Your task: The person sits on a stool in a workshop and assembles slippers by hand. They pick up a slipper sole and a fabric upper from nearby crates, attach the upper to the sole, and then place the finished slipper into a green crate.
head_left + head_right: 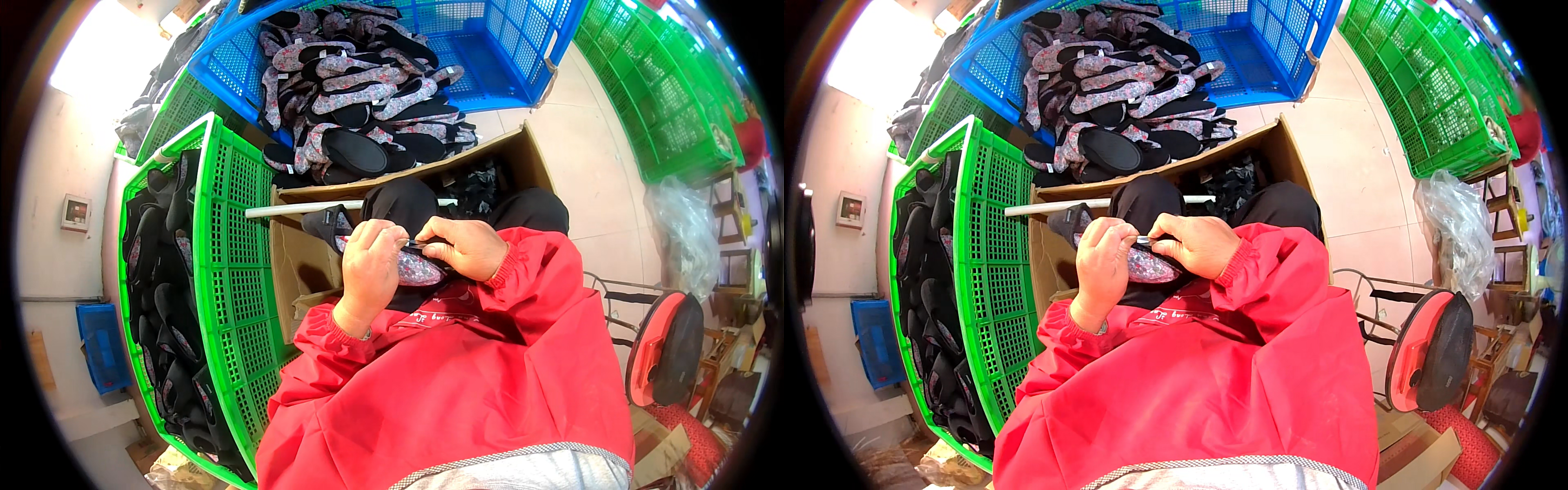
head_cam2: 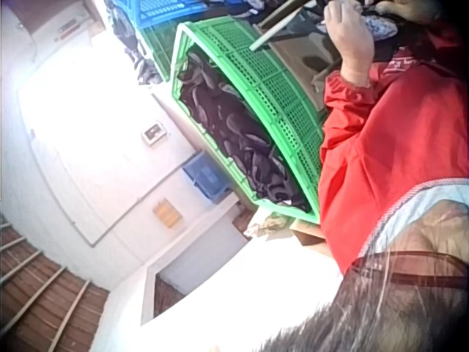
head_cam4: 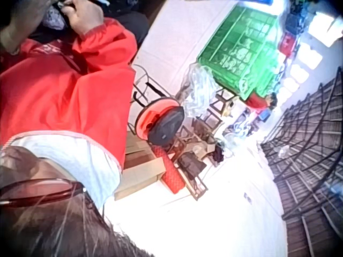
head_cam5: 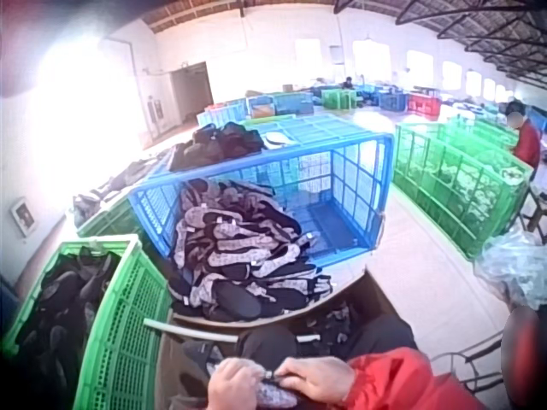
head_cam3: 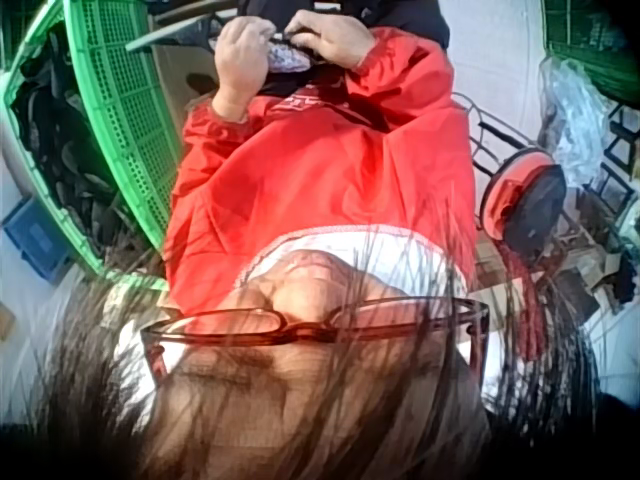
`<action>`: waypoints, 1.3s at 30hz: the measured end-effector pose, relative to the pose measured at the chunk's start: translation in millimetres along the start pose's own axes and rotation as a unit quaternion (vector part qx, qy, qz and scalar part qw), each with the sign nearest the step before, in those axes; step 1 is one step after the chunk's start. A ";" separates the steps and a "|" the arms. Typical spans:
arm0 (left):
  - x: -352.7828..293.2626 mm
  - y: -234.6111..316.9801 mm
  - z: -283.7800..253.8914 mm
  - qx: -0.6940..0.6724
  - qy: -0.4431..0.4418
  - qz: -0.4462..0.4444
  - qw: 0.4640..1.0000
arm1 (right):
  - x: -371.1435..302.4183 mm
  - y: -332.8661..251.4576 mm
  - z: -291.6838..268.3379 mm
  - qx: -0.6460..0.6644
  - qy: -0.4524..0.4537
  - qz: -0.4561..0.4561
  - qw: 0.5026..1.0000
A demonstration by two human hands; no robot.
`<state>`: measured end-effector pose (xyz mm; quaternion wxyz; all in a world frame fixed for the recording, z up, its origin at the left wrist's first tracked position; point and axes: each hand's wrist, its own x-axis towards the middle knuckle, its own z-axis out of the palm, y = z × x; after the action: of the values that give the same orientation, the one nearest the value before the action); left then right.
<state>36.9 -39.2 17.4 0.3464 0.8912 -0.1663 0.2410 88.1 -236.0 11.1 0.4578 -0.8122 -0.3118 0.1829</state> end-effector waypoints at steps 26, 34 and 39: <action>-0.2 -2.4 0.8 -0.016 0.011 -0.001 1.000 | 5.8 6.3 4.7 0.067 0.001 -0.004 0.998; -1.0 1.8 6.7 0.027 0.043 -0.011 0.999 | -18.5 24.2 22.9 0.173 0.012 0.009 0.985; 10.8 9.5 8.5 0.030 0.011 -0.028 0.999 | -35.8 32.7 67.6 0.257 0.108 -0.038 0.960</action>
<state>44.1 -53.2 23.0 0.3279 0.9028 -0.1300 0.2460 33.4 -230.2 -51.3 0.6889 -0.6694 -0.2336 0.1509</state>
